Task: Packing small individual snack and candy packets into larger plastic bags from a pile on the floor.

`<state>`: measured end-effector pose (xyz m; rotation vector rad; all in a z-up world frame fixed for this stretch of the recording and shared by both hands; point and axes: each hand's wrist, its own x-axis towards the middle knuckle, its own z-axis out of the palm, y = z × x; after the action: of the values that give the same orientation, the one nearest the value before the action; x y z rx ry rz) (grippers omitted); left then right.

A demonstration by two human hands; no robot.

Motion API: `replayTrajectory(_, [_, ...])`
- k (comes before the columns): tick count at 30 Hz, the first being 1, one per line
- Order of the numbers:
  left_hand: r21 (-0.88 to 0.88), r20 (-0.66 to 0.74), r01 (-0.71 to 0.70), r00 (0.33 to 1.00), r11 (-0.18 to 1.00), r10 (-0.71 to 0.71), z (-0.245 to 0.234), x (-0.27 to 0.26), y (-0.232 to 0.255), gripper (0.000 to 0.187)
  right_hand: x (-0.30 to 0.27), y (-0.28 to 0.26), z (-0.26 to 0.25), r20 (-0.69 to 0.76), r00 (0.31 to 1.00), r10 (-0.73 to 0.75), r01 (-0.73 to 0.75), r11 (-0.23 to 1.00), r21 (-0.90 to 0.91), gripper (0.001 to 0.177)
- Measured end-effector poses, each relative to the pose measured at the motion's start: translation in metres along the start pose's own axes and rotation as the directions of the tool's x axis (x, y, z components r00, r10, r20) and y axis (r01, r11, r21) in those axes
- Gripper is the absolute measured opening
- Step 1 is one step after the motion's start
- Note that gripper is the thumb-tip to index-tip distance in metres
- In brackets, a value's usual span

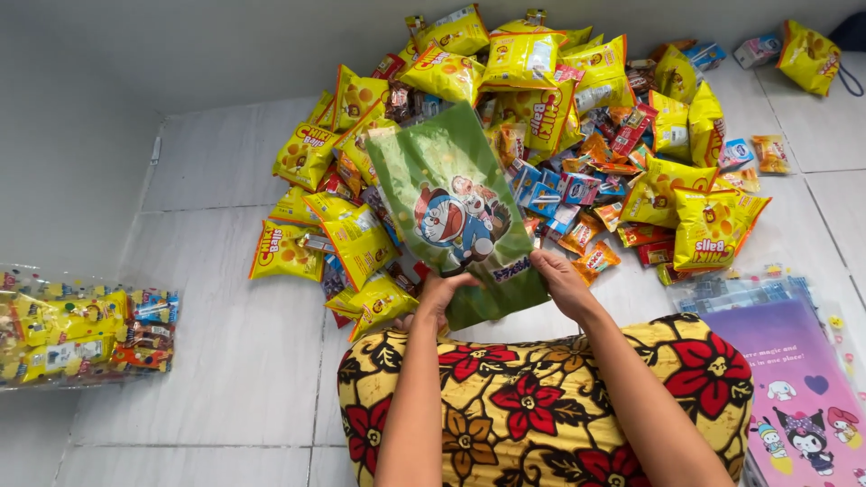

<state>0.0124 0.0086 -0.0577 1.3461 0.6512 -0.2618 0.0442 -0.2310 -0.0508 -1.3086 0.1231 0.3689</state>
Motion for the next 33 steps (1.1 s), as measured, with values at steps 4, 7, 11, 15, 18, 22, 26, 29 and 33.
replayTrajectory(4, [-0.072,-0.030,-0.007,1.000,0.997,0.004,0.007,-0.023,0.020,0.081,0.004,0.001,-0.002,0.045,0.999,-0.007,0.009,0.999,-0.046,0.031])
replayTrajectory(7, [-0.085,-0.042,-0.019,0.999,0.996,0.015,0.005,-0.023,0.023,0.083,-0.019,-0.038,0.012,0.060,0.996,0.066,-0.055,0.984,-0.171,0.041])
replayTrajectory(11, [-0.207,-0.074,-0.056,0.996,0.977,0.042,0.009,-0.037,0.040,0.091,-0.033,-0.058,0.011,0.132,0.978,0.164,-0.111,0.934,-0.341,0.057])
replayTrajectory(15, [-0.245,-0.075,-0.045,0.997,0.969,0.027,0.008,-0.049,0.039,0.097,-0.026,-0.055,0.001,0.125,0.989,0.075,-0.036,0.959,-0.283,0.046])
replayTrajectory(18, [-0.278,-0.051,-0.064,0.997,0.959,0.052,0.011,-0.066,0.056,0.101,-0.028,-0.062,0.003,0.099,0.995,0.032,-0.006,0.968,-0.252,0.049])
replayTrajectory(22, [-0.296,0.007,-0.112,0.993,0.949,0.120,0.018,-0.063,0.064,0.089,-0.013,-0.041,-0.012,0.033,0.999,0.027,-0.017,0.966,-0.258,0.048])
replayTrajectory(26, [-0.098,0.108,-0.214,0.969,0.972,0.224,0.016,-0.064,0.049,0.095,-0.022,-0.046,-0.012,-0.031,0.997,0.065,-0.071,0.938,-0.339,0.052])
replayTrajectory(29, [-0.017,0.168,-0.302,0.939,0.953,0.300,0.019,-0.067,0.044,0.087,-0.020,-0.044,-0.018,-0.026,0.995,0.101,-0.103,0.939,-0.328,0.060])
replayTrajectory(33, [-0.049,0.211,-0.327,0.920,0.944,0.330,0.016,-0.051,0.028,0.080,-0.019,-0.042,-0.022,0.034,0.995,0.094,-0.088,0.985,-0.149,0.039])
